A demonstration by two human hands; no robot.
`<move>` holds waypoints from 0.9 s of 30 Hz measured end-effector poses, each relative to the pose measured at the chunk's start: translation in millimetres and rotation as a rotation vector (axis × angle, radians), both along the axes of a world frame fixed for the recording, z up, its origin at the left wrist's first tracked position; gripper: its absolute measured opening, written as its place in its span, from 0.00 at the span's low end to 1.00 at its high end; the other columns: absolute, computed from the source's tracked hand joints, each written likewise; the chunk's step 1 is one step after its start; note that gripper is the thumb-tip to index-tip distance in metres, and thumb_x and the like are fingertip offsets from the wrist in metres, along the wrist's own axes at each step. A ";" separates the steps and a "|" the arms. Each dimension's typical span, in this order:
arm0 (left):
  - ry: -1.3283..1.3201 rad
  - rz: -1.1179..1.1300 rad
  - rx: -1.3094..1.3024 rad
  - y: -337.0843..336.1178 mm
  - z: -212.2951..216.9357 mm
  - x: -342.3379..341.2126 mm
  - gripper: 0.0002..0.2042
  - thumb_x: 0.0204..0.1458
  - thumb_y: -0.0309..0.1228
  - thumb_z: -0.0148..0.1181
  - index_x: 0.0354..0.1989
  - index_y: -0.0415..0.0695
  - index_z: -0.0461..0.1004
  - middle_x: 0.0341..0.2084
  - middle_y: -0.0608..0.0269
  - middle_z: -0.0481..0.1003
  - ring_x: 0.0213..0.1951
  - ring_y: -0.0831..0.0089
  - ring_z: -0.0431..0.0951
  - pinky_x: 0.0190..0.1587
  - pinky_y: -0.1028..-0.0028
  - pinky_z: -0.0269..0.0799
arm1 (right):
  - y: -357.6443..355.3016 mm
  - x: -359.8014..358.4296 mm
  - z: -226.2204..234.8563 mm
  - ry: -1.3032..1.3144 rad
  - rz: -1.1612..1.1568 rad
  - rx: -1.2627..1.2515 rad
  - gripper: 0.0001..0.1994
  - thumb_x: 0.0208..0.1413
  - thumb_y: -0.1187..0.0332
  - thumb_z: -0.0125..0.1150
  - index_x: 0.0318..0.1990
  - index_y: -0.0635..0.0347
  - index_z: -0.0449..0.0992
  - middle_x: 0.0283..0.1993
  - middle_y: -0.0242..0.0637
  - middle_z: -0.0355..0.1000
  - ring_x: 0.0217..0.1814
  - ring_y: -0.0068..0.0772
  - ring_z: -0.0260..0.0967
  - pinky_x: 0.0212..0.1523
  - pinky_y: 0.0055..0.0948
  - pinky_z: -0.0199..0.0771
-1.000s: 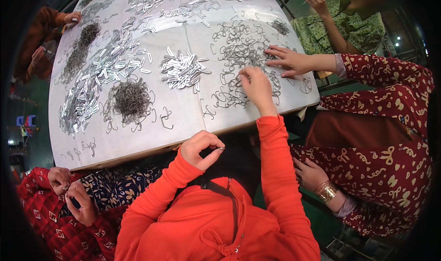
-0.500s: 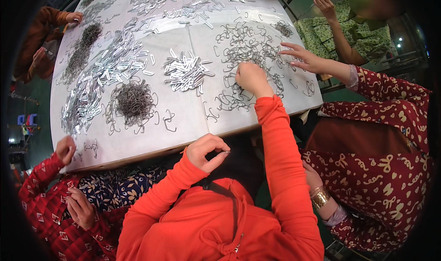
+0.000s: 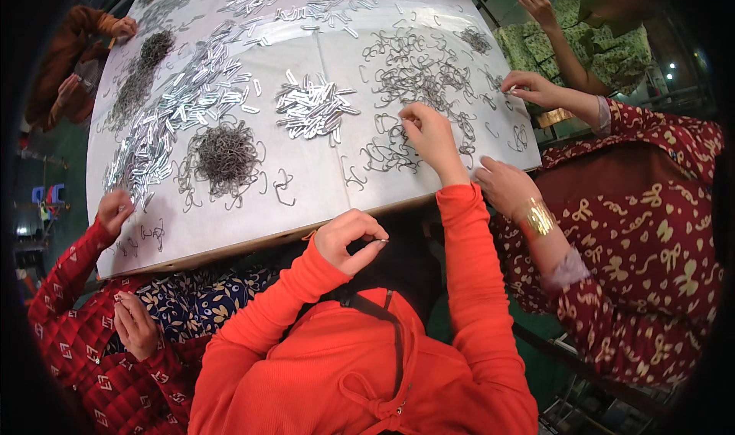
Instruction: The person sits at a table and assembles small metal hooks by hand. They pick up individual hook pieces and a small metal pin, insert the pin into the hook, and bend it to secure the connection. The finished hooks are periodically hung on a nearby metal rack.
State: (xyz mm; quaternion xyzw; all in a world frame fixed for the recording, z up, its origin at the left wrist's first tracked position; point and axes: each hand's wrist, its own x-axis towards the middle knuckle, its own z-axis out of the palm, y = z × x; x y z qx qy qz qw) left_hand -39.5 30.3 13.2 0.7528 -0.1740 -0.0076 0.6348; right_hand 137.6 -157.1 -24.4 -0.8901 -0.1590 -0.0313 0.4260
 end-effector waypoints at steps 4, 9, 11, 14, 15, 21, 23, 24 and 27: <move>-0.009 -0.023 -0.012 -4.0 -1.8 -2.5 0.07 0.43 0.18 0.61 0.32 0.40 0.75 0.30 0.61 0.74 0.30 0.72 0.75 0.34 0.77 0.71 | 10.9 21.2 -4.9 -0.151 0.045 -0.251 0.06 0.48 0.73 0.60 0.35 0.56 0.78 0.29 0.38 0.71 0.33 0.38 0.71 0.36 0.34 0.71; -0.085 -0.017 -0.016 -1.8 -3.9 -11.8 0.07 0.43 0.18 0.61 0.32 0.40 0.75 0.30 0.61 0.74 0.29 0.73 0.75 0.33 0.77 0.71 | 27.6 35.3 -12.6 -0.262 0.025 -0.419 0.03 0.46 0.71 0.61 0.30 0.55 0.78 0.32 0.37 0.69 0.38 0.42 0.70 0.38 0.39 0.72; -0.101 -0.012 -0.009 0.7 -3.1 -13.0 0.07 0.43 0.18 0.61 0.32 0.40 0.75 0.30 0.60 0.74 0.29 0.73 0.75 0.33 0.77 0.71 | 29.6 36.5 -21.8 -0.338 0.025 -0.519 0.03 0.47 0.71 0.60 0.29 0.58 0.75 0.33 0.40 0.69 0.38 0.44 0.70 0.38 0.41 0.71; -0.116 -0.011 -0.020 3.0 -4.0 -16.2 0.07 0.43 0.18 0.61 0.32 0.40 0.75 0.30 0.60 0.74 0.29 0.73 0.75 0.33 0.77 0.71 | 27.8 31.3 -28.2 -0.394 0.006 -0.630 0.04 0.47 0.72 0.59 0.30 0.62 0.74 0.33 0.43 0.69 0.38 0.46 0.70 0.37 0.42 0.72; -0.118 -0.011 -0.025 2.7 -4.5 -16.1 0.07 0.43 0.18 0.61 0.32 0.40 0.75 0.30 0.60 0.74 0.29 0.73 0.75 0.33 0.77 0.71 | 24.9 29.7 -28.0 -0.385 0.014 -0.632 0.05 0.46 0.74 0.59 0.31 0.64 0.74 0.33 0.44 0.69 0.38 0.47 0.71 0.37 0.41 0.73; -0.119 -0.029 -0.029 -1.6 -3.7 -17.3 0.06 0.44 0.18 0.61 0.32 0.40 0.75 0.30 0.61 0.73 0.29 0.73 0.75 0.33 0.78 0.71 | 14.9 24.9 -1.4 -0.156 0.109 -0.756 0.05 0.47 0.75 0.55 0.32 0.65 0.73 0.36 0.49 0.71 0.38 0.50 0.73 0.36 0.42 0.75; -0.116 -0.036 -0.035 -3.7 -4.1 -18.6 0.06 0.44 0.18 0.61 0.32 0.40 0.75 0.30 0.61 0.73 0.29 0.73 0.75 0.33 0.78 0.71 | 13.7 26.0 -4.6 -0.130 0.114 -0.783 0.05 0.48 0.74 0.54 0.32 0.65 0.73 0.37 0.50 0.72 0.38 0.50 0.73 0.36 0.43 0.75; -0.115 -0.038 -0.038 -4.0 -4.4 -19.0 0.06 0.44 0.18 0.61 0.31 0.40 0.75 0.30 0.61 0.73 0.29 0.73 0.75 0.33 0.78 0.71 | 14.5 23.9 -7.8 -0.145 0.103 -0.787 0.05 0.49 0.73 0.54 0.32 0.65 0.73 0.37 0.50 0.72 0.38 0.50 0.73 0.37 0.44 0.74; -0.128 -0.034 -0.026 -3.0 -5.4 -20.9 0.06 0.44 0.19 0.61 0.31 0.40 0.75 0.30 0.61 0.73 0.29 0.73 0.75 0.33 0.77 0.72 | 13.7 18.1 -13.9 -0.177 0.072 -0.633 0.06 0.51 0.72 0.53 0.33 0.65 0.72 0.37 0.51 0.71 0.38 0.51 0.73 0.38 0.44 0.73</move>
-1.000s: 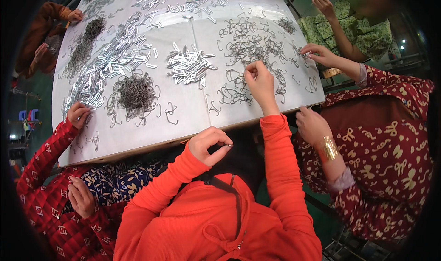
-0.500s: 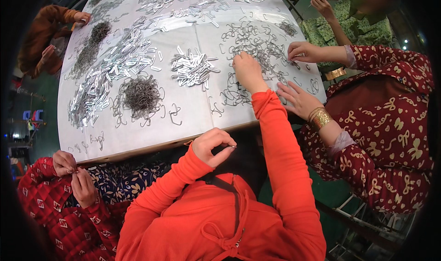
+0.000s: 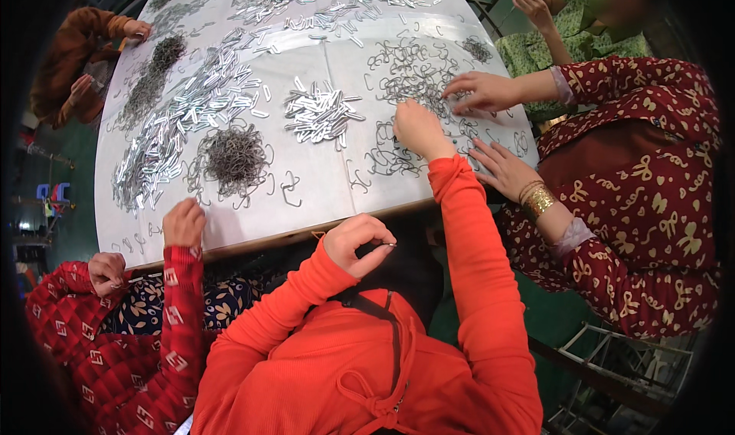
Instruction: The person sits at a table and assembles small metal hooks by hand. They pick up individual hook pieces and a small metal pin, insert the pin into the hook, and bend it to secure the connection. The finished hooks are periodically hung on a nearby metal rack.
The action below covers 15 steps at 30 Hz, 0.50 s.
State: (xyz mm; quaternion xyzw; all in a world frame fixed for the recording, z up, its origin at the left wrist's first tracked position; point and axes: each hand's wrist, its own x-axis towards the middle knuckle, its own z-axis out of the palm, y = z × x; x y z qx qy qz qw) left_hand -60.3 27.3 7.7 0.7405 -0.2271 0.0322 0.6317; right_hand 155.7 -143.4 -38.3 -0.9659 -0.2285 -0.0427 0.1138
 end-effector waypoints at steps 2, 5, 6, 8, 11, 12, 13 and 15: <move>0.039 -0.004 -0.002 -0.4 3.4 -1.6 0.06 0.43 0.18 0.60 0.31 0.39 0.75 0.29 0.61 0.74 0.32 0.71 0.75 0.35 0.76 0.71 | -2.5 -6.6 2.7 -0.042 -0.045 0.226 0.06 0.52 0.71 0.53 0.34 0.66 0.71 0.36 0.52 0.70 0.35 0.52 0.71 0.37 0.44 0.72; 0.022 0.001 -0.003 -1.3 4.5 -0.4 0.07 0.43 0.17 0.59 0.32 0.39 0.75 0.29 0.61 0.75 0.33 0.70 0.75 0.36 0.76 0.71 | -8.7 -19.4 17.6 -0.060 -0.117 0.691 0.06 0.55 0.72 0.54 0.36 0.66 0.68 0.32 0.44 0.70 0.28 0.42 0.68 0.33 0.36 0.69; 0.005 0.005 -0.003 -1.2 4.0 -0.1 0.07 0.43 0.17 0.59 0.32 0.39 0.75 0.29 0.61 0.75 0.33 0.71 0.75 0.36 0.76 0.71 | -10.9 -26.3 22.5 0.006 -0.143 0.829 0.05 0.55 0.72 0.54 0.36 0.65 0.68 0.32 0.41 0.69 0.28 0.37 0.68 0.32 0.33 0.68; 0.003 0.020 -0.021 -2.0 4.6 0.5 0.06 0.44 0.18 0.60 0.32 0.40 0.75 0.30 0.61 0.74 0.31 0.72 0.75 0.34 0.77 0.71 | -16.5 -47.1 36.4 0.140 -0.202 1.106 0.04 0.57 0.74 0.54 0.36 0.64 0.69 0.31 0.35 0.69 0.29 0.26 0.67 0.31 0.26 0.66; 0.051 0.024 -0.036 -3.1 8.6 -0.7 0.07 0.44 0.18 0.60 0.32 0.39 0.75 0.29 0.60 0.74 0.31 0.72 0.75 0.35 0.77 0.71 | -21.5 -75.9 44.8 0.439 -0.201 1.568 0.02 0.58 0.76 0.54 0.37 0.64 0.69 0.34 0.33 0.69 0.33 0.19 0.67 0.33 0.19 0.68; 0.080 0.031 -0.041 -2.8 9.1 -0.9 0.07 0.43 0.17 0.60 0.32 0.39 0.75 0.29 0.60 0.74 0.32 0.72 0.75 0.35 0.76 0.70 | -19.4 -89.5 49.2 0.503 -0.209 1.688 0.03 0.57 0.77 0.54 0.37 0.64 0.68 0.34 0.34 0.69 0.33 0.21 0.67 0.34 0.19 0.69; 0.086 0.044 -0.038 -2.9 9.0 -0.9 0.07 0.43 0.17 0.60 0.32 0.39 0.75 0.29 0.60 0.74 0.32 0.71 0.75 0.36 0.76 0.70 | -19.5 -104.7 53.8 0.575 -0.166 1.752 0.05 0.57 0.78 0.55 0.40 0.65 0.68 0.36 0.34 0.69 0.34 0.22 0.68 0.36 0.20 0.70; 0.106 0.084 -0.024 -2.4 7.6 -0.5 0.06 0.43 0.18 0.60 0.32 0.39 0.75 0.29 0.60 0.74 0.32 0.71 0.75 0.36 0.76 0.70 | -16.8 -139.6 67.5 0.741 -0.158 1.796 0.05 0.57 0.77 0.56 0.40 0.65 0.69 0.35 0.34 0.70 0.34 0.22 0.68 0.36 0.20 0.71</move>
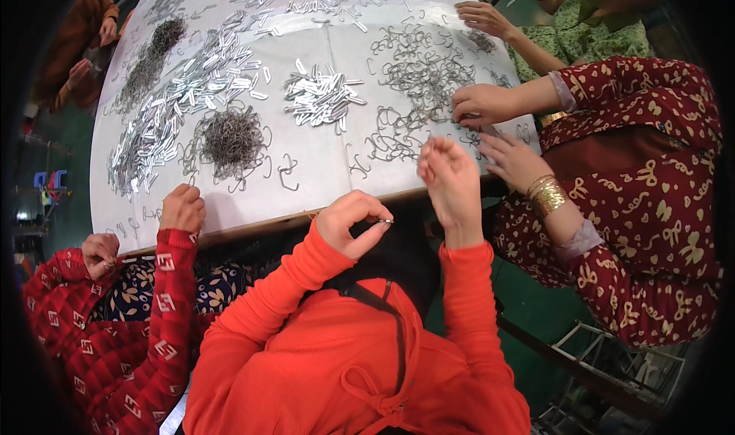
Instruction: The person sits at a table and assembles small metal hooks by hand. They pick up individual hook pieces and a small metal pin, insert the pin into the hook, and bend it to secure the connection. The finished hooks are periodically hung on a nearby metal rack.
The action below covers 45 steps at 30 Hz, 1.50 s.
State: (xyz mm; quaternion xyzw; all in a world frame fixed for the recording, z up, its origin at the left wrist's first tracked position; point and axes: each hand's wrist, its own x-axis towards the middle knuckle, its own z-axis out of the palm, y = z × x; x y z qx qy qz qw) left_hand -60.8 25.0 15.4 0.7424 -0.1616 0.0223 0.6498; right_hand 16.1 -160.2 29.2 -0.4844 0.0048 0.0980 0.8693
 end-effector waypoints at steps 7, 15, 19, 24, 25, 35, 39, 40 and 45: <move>-0.028 0.011 0.024 -2.0 7.6 2.9 0.06 0.44 0.18 0.59 0.32 0.39 0.75 0.30 0.60 0.75 0.33 0.70 0.75 0.38 0.76 0.70 | -2.3 -70.5 14.1 0.188 0.219 0.080 0.03 0.57 0.76 0.56 0.37 0.65 0.71 0.32 0.34 0.70 0.32 0.22 0.68 0.34 0.21 0.71; -0.198 0.085 -0.044 4.4 -4.8 -24.7 0.05 0.45 0.25 0.61 0.31 0.43 0.75 0.29 0.58 0.74 0.35 0.61 0.75 0.39 0.69 0.70 | 24.9 -104.9 16.9 0.057 0.088 -0.133 0.05 0.58 0.75 0.52 0.38 0.68 0.66 0.33 0.33 0.61 0.31 0.22 0.58 0.33 0.21 0.60; -0.357 0.078 -0.067 -6.2 -19.2 -44.5 0.05 0.44 0.28 0.58 0.29 0.43 0.74 0.26 0.58 0.72 0.33 0.58 0.73 0.36 0.64 0.69 | 29.5 -97.4 -8.9 -0.331 -0.043 -0.505 0.07 0.59 0.71 0.51 0.43 0.64 0.66 0.42 0.36 0.62 0.43 0.29 0.58 0.47 0.30 0.60; -0.296 0.085 -0.077 -31.5 -27.6 -52.2 0.05 0.44 0.29 0.58 0.27 0.42 0.74 0.26 0.58 0.72 0.32 0.59 0.73 0.35 0.64 0.69 | 67.9 146.6 -49.5 -2.054 0.922 -1.147 0.14 0.53 0.65 0.55 0.48 0.48 0.70 0.63 0.31 0.56 0.70 0.43 0.40 0.65 0.57 0.40; -0.303 0.123 -0.067 -29.2 -28.3 -56.0 0.05 0.44 0.29 0.59 0.27 0.42 0.74 0.26 0.58 0.72 0.33 0.59 0.73 0.35 0.65 0.69 | 75.3 156.8 -63.1 -2.174 1.008 -1.116 0.15 0.52 0.64 0.56 0.49 0.44 0.70 0.68 0.30 0.55 0.75 0.45 0.36 0.69 0.62 0.36; -0.251 0.197 -0.076 -16.0 -31.4 -58.7 0.04 0.47 0.29 0.57 0.28 0.43 0.74 0.27 0.59 0.72 0.33 0.60 0.73 0.36 0.65 0.69 | 97.1 156.5 -73.8 -1.697 0.870 -1.613 0.09 0.55 0.68 0.52 0.43 0.58 0.71 0.46 0.36 0.68 0.53 0.37 0.60 0.57 0.39 0.58; -0.223 0.191 -0.064 -14.7 -30.0 -59.7 0.04 0.47 0.29 0.57 0.28 0.43 0.74 0.27 0.59 0.72 0.33 0.60 0.73 0.35 0.65 0.69 | 110.6 176.0 -74.3 -1.795 1.089 -1.993 0.12 0.50 0.63 0.56 0.43 0.48 0.76 0.51 0.32 0.70 0.62 0.42 0.56 0.63 0.48 0.52; -0.219 0.181 -0.069 -14.8 -30.1 -59.7 0.04 0.47 0.29 0.57 0.28 0.43 0.74 0.27 0.60 0.72 0.33 0.60 0.73 0.35 0.65 0.69 | 104.3 174.7 -74.8 -1.795 1.098 -2.030 0.12 0.50 0.63 0.56 0.43 0.48 0.75 0.51 0.32 0.71 0.61 0.42 0.56 0.63 0.47 0.53; -0.222 0.178 -0.035 -14.6 -30.0 -60.3 0.04 0.47 0.30 0.57 0.27 0.44 0.74 0.25 0.60 0.72 0.32 0.61 0.74 0.34 0.65 0.69 | 54.3 106.4 -62.6 -1.550 0.767 -1.710 0.12 0.51 0.64 0.56 0.44 0.51 0.75 0.49 0.34 0.71 0.59 0.41 0.58 0.60 0.45 0.56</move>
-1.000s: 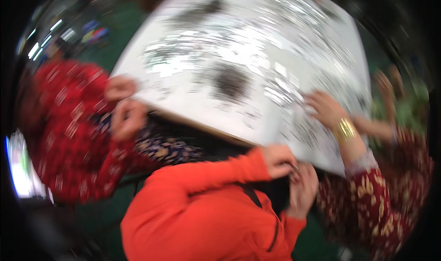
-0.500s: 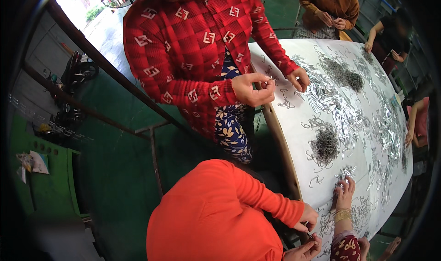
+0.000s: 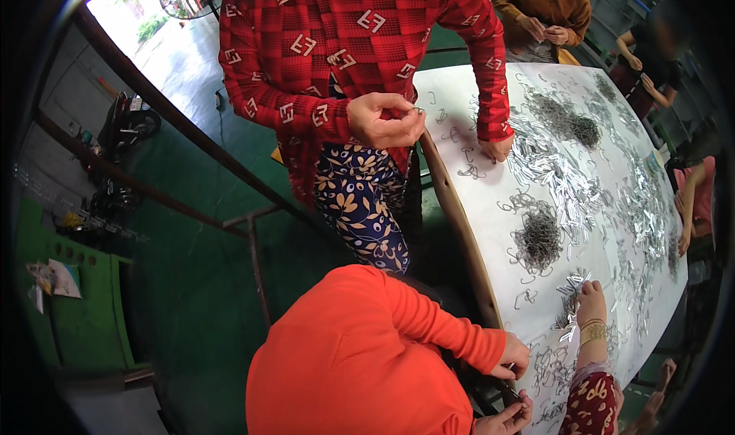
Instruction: The person sits at a table and assembles small metal hooks by hand. They pick up individual hook pieces and a small metal pin, insert the pin into the hook, and bend it to secure the connection. The finished hooks are periodically hung on a nearby metal rack.
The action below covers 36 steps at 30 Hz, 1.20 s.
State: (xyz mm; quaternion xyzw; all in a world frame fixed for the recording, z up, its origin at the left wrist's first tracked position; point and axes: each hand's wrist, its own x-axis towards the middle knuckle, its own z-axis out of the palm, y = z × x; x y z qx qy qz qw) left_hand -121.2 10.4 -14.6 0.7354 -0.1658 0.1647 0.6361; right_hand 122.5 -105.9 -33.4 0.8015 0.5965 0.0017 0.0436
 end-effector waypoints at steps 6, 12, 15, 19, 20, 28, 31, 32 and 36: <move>-0.007 -0.018 0.033 -1.6 1.0 1.9 0.03 0.47 0.29 0.57 0.27 0.45 0.74 0.25 0.61 0.72 0.32 0.61 0.74 0.34 0.65 0.69 | -84.9 -160.3 12.9 0.505 -0.538 0.527 0.12 0.52 0.65 0.56 0.44 0.54 0.74 0.48 0.36 0.71 0.56 0.39 0.61 0.56 0.42 0.59; -0.006 -0.071 0.044 -7.9 -2.8 13.0 0.03 0.47 0.30 0.57 0.27 0.45 0.74 0.25 0.61 0.72 0.31 0.61 0.74 0.34 0.65 0.69 | -95.8 -195.4 16.6 0.778 -0.742 0.724 0.12 0.53 0.67 0.56 0.45 0.57 0.73 0.46 0.37 0.71 0.52 0.37 0.63 0.53 0.39 0.63; 0.014 -0.103 0.065 -9.8 -4.2 21.4 0.03 0.46 0.30 0.57 0.27 0.45 0.74 0.25 0.61 0.72 0.31 0.61 0.74 0.34 0.65 0.69 | -95.1 -174.3 24.5 0.858 -0.742 0.712 0.12 0.53 0.67 0.56 0.45 0.59 0.73 0.46 0.38 0.71 0.51 0.36 0.64 0.51 0.38 0.64; -0.003 -0.140 0.059 -12.7 -2.1 30.7 0.03 0.46 0.30 0.57 0.27 0.45 0.75 0.24 0.63 0.72 0.31 0.61 0.74 0.34 0.65 0.69 | -116.4 -97.5 54.9 0.971 -0.720 0.592 0.12 0.54 0.68 0.56 0.45 0.61 0.72 0.45 0.40 0.72 0.49 0.35 0.66 0.49 0.36 0.66; -0.005 -0.152 0.091 -12.2 0.0 33.0 0.04 0.45 0.30 0.57 0.27 0.46 0.75 0.24 0.63 0.72 0.31 0.61 0.74 0.34 0.65 0.69 | -127.3 -68.9 66.4 1.003 -0.712 0.545 0.12 0.54 0.68 0.56 0.45 0.61 0.72 0.44 0.40 0.72 0.48 0.35 0.66 0.48 0.35 0.67; 0.037 -0.140 0.212 -6.1 10.6 38.3 0.07 0.45 0.33 0.56 0.29 0.45 0.78 0.26 0.64 0.77 0.31 0.65 0.78 0.35 0.67 0.72 | -252.2 144.7 173.1 1.268 -0.649 0.141 0.12 0.55 0.70 0.56 0.46 0.65 0.71 0.42 0.43 0.72 0.44 0.32 0.69 0.44 0.32 0.71; 0.059 -0.112 0.173 -4.0 8.0 36.1 0.05 0.44 0.31 0.56 0.27 0.45 0.77 0.24 0.62 0.75 0.31 0.62 0.75 0.34 0.65 0.69 | -226.8 115.1 190.4 1.221 -0.911 0.287 0.08 0.58 0.65 0.56 0.37 0.60 0.74 0.33 0.34 0.73 0.33 0.31 0.69 0.40 0.29 0.69; 0.069 -0.115 0.171 -3.9 8.0 36.2 0.05 0.44 0.31 0.57 0.27 0.45 0.77 0.24 0.62 0.75 0.31 0.62 0.75 0.34 0.65 0.69 | -213.5 98.5 199.4 1.217 -0.969 0.345 0.08 0.57 0.64 0.57 0.32 0.58 0.76 0.30 0.30 0.74 0.30 0.32 0.69 0.39 0.31 0.69; 0.069 -0.136 0.175 -5.2 8.5 38.7 0.05 0.43 0.31 0.57 0.27 0.45 0.77 0.24 0.63 0.75 0.31 0.62 0.75 0.34 0.65 0.69 | -141.7 -7.9 160.6 1.131 -0.924 0.690 0.07 0.57 0.66 0.56 0.34 0.60 0.75 0.33 0.32 0.72 0.33 0.32 0.68 0.41 0.30 0.68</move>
